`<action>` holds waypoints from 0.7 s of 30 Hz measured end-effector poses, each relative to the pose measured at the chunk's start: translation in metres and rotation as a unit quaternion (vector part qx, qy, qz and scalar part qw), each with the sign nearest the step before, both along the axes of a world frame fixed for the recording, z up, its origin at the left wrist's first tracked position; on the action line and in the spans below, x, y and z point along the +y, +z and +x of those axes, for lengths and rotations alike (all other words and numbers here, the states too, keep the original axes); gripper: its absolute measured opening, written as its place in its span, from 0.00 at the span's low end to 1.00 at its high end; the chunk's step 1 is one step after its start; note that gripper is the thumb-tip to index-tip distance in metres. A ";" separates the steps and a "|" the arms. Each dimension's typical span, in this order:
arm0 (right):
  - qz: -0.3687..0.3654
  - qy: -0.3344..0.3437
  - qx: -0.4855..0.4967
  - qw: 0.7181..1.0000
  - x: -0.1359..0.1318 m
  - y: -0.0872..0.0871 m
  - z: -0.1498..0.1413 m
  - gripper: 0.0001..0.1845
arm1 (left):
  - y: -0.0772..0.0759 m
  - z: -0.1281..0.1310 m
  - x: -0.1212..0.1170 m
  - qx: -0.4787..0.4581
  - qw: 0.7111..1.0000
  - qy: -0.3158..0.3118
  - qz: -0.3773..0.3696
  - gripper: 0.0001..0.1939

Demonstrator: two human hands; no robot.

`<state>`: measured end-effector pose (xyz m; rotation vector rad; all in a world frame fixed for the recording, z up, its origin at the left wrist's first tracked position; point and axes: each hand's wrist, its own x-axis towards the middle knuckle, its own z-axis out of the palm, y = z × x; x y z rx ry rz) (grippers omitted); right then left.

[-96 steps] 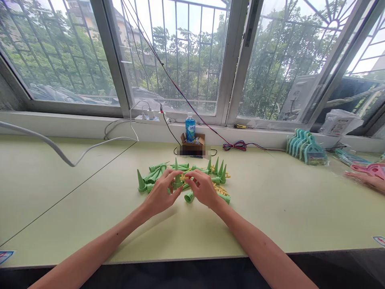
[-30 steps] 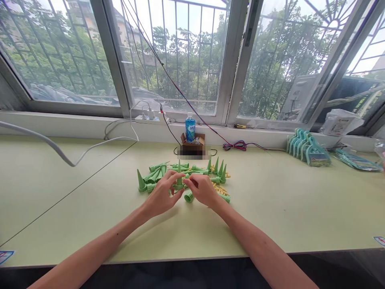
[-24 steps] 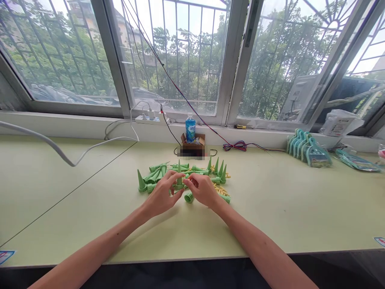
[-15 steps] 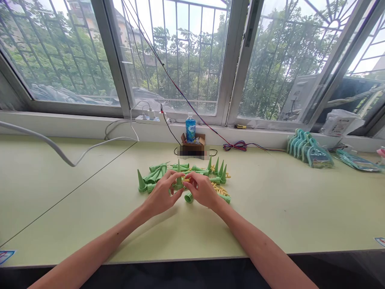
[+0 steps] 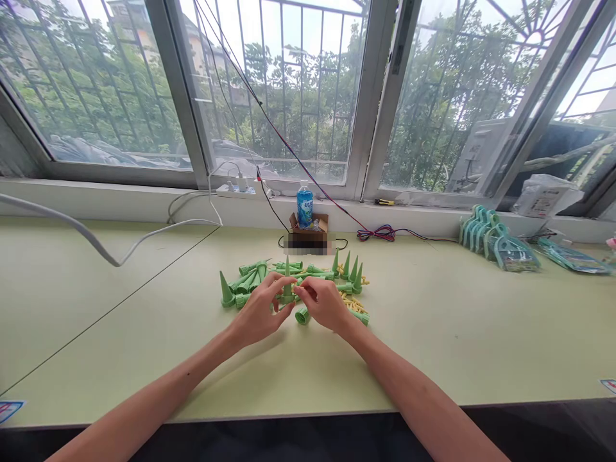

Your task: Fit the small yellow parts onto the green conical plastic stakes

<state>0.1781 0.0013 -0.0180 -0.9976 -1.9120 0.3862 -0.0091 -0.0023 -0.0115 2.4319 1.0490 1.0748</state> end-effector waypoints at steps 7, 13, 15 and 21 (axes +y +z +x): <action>0.008 -0.011 -0.019 1.000 0.002 -0.002 0.001 0.26 | 0.000 0.000 -0.001 0.003 1.000 -0.008 0.000 0.21; 0.005 -0.018 -0.022 1.000 0.003 -0.003 0.002 0.28 | 0.000 0.000 -0.001 0.000 1.000 -0.013 0.004 0.20; -0.001 -0.020 -0.014 1.000 0.001 -0.002 0.002 0.24 | 0.000 0.000 0.000 -0.004 1.000 -0.010 0.008 0.20; -0.015 0.025 -0.003 1.000 -0.003 0.001 0.000 0.12 | 0.001 0.000 0.000 -0.004 1.000 -0.003 0.007 0.21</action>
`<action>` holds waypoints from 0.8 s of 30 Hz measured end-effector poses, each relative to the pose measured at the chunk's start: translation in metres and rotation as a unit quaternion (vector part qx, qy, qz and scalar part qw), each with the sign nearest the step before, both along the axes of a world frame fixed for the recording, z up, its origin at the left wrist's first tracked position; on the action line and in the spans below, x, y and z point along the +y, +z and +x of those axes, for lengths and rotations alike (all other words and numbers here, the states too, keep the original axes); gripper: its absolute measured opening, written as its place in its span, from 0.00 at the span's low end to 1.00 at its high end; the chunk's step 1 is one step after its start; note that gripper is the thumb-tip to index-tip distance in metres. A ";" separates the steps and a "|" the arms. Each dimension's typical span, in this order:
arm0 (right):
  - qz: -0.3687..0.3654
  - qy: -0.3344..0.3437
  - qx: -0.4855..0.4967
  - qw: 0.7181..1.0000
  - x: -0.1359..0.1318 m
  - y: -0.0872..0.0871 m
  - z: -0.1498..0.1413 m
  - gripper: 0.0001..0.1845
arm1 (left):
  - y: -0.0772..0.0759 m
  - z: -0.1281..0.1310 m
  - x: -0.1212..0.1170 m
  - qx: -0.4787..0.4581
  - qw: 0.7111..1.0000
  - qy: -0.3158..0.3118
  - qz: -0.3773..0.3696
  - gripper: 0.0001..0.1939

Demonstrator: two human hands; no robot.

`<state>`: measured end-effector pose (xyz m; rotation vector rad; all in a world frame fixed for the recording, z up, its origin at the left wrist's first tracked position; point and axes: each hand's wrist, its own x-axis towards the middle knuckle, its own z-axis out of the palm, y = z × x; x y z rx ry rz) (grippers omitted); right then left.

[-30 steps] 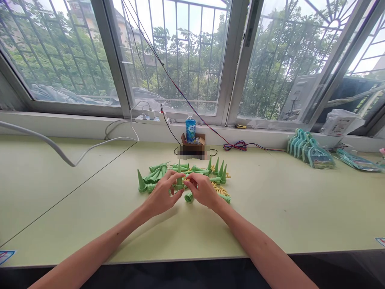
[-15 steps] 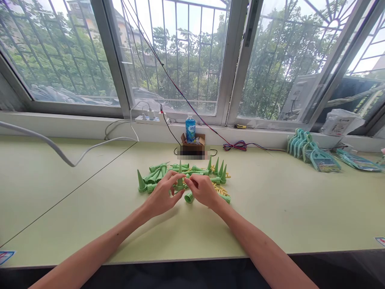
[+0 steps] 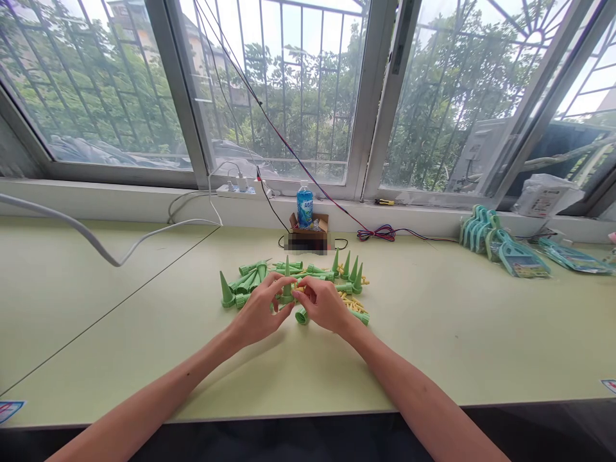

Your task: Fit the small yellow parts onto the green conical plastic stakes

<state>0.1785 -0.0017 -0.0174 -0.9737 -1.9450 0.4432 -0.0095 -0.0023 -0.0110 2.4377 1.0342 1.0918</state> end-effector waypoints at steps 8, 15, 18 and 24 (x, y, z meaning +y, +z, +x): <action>0.013 -0.009 -0.015 1.000 0.003 -0.002 0.000 0.17 | -0.002 0.000 0.001 0.004 1.000 -0.006 0.003 0.21; 0.010 -0.026 -0.026 0.999 0.004 -0.002 0.000 0.25 | -0.001 0.000 -0.001 0.010 1.000 -0.002 0.002 0.20; 0.009 -0.034 -0.025 0.999 0.004 -0.002 0.001 0.24 | -0.002 0.000 0.000 0.005 1.000 -0.003 0.002 0.20; 0.000 -0.015 0.001 1.000 0.001 -0.002 0.001 0.11 | 0.000 0.001 -0.001 0.002 1.000 0.003 -0.007 0.20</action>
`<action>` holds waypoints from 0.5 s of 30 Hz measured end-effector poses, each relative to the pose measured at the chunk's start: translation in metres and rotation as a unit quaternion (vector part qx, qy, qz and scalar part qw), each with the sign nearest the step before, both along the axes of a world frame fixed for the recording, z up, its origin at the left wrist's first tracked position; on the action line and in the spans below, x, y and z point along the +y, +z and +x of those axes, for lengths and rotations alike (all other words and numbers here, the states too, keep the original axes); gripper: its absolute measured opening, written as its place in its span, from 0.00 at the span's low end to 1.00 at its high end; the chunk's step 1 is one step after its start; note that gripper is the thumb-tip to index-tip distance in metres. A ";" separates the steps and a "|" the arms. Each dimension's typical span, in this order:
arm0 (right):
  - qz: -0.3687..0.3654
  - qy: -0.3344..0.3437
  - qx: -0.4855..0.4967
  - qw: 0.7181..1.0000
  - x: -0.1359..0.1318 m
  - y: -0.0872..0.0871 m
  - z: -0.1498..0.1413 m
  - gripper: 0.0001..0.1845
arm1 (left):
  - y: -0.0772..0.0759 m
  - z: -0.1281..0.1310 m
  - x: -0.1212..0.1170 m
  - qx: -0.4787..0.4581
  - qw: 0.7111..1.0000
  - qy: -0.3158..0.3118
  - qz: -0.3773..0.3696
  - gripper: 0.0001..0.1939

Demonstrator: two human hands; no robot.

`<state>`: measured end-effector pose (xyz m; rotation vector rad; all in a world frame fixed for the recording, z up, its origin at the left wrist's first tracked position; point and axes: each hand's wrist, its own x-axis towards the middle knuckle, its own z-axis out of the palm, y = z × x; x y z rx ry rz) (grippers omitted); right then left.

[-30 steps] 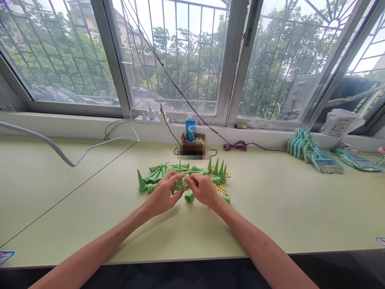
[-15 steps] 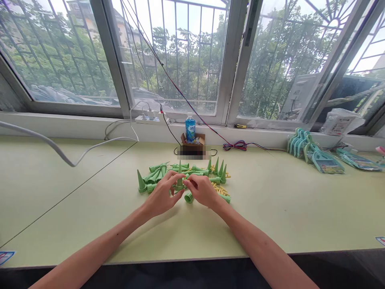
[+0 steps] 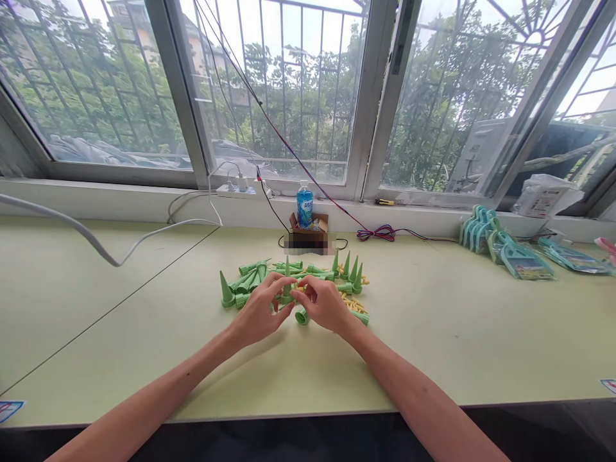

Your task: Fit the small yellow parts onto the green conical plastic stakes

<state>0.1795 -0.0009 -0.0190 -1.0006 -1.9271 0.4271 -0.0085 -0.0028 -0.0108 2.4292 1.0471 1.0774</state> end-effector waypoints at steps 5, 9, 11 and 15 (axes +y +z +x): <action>0.005 0.013 -0.004 1.000 0.000 0.001 -0.001 0.11 | 0.000 0.000 -0.001 0.007 1.000 -0.004 -0.001 0.20; 0.006 0.002 -0.015 1.000 0.002 0.000 -0.001 0.16 | -0.001 -0.001 0.000 0.011 1.000 -0.006 -0.002 0.20; 0.006 -0.003 -0.020 1.000 0.003 0.000 -0.001 0.20 | -0.001 -0.001 0.000 0.011 1.000 -0.006 -0.002 0.20; 0.006 -0.013 -0.029 0.999 0.005 -0.002 -0.001 0.25 | -0.001 0.000 0.000 0.011 1.000 -0.006 0.001 0.20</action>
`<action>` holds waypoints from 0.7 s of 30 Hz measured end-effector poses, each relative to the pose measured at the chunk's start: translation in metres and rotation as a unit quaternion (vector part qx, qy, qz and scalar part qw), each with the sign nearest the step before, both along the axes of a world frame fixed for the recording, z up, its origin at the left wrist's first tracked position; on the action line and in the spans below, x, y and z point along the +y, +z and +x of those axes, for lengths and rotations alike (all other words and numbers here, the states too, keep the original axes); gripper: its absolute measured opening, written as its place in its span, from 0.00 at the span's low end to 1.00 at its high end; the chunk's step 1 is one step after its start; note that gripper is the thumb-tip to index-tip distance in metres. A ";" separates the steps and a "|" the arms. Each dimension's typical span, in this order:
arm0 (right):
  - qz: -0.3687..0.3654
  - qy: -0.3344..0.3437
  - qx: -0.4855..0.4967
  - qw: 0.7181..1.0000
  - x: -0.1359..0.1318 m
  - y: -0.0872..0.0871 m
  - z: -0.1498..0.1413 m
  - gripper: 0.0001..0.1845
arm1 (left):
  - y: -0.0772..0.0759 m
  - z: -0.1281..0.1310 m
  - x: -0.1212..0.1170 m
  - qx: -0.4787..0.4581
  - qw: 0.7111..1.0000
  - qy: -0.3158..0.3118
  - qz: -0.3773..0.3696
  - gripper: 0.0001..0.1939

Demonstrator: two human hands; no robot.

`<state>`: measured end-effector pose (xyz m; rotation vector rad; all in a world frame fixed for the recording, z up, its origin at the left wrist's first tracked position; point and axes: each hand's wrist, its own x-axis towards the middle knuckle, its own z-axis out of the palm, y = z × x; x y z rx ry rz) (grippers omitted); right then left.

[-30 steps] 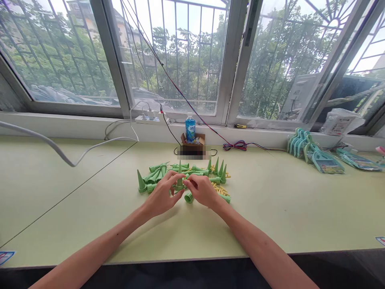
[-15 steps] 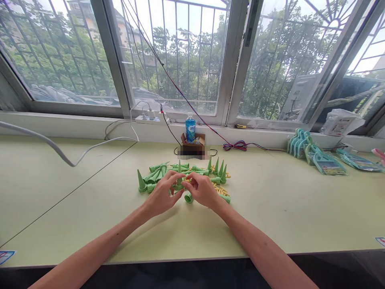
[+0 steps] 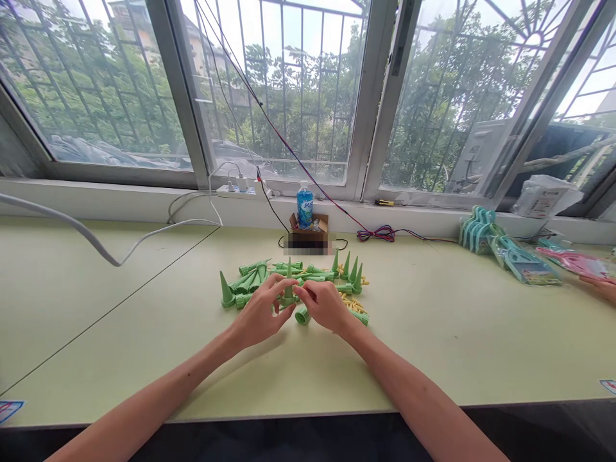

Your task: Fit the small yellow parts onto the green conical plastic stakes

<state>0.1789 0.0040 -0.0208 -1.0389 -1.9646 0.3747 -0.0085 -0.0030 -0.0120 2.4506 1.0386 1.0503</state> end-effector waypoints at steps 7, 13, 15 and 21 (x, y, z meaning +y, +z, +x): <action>-0.005 -0.003 0.008 1.000 -0.002 0.001 0.001 0.19 | -0.002 0.000 0.001 -0.003 1.000 0.005 0.000 0.20; -0.017 0.032 0.024 0.999 -0.004 0.001 0.000 0.11 | -0.002 0.000 0.002 -0.008 1.000 0.010 0.006 0.20; -0.018 0.038 0.026 0.999 -0.004 0.001 0.001 0.13 | -0.001 0.000 0.001 -0.004 1.000 0.010 0.007 0.20; -0.013 0.017 0.004 1.000 -0.001 0.000 0.001 0.20 | -0.001 0.000 0.000 0.003 1.000 0.007 0.007 0.20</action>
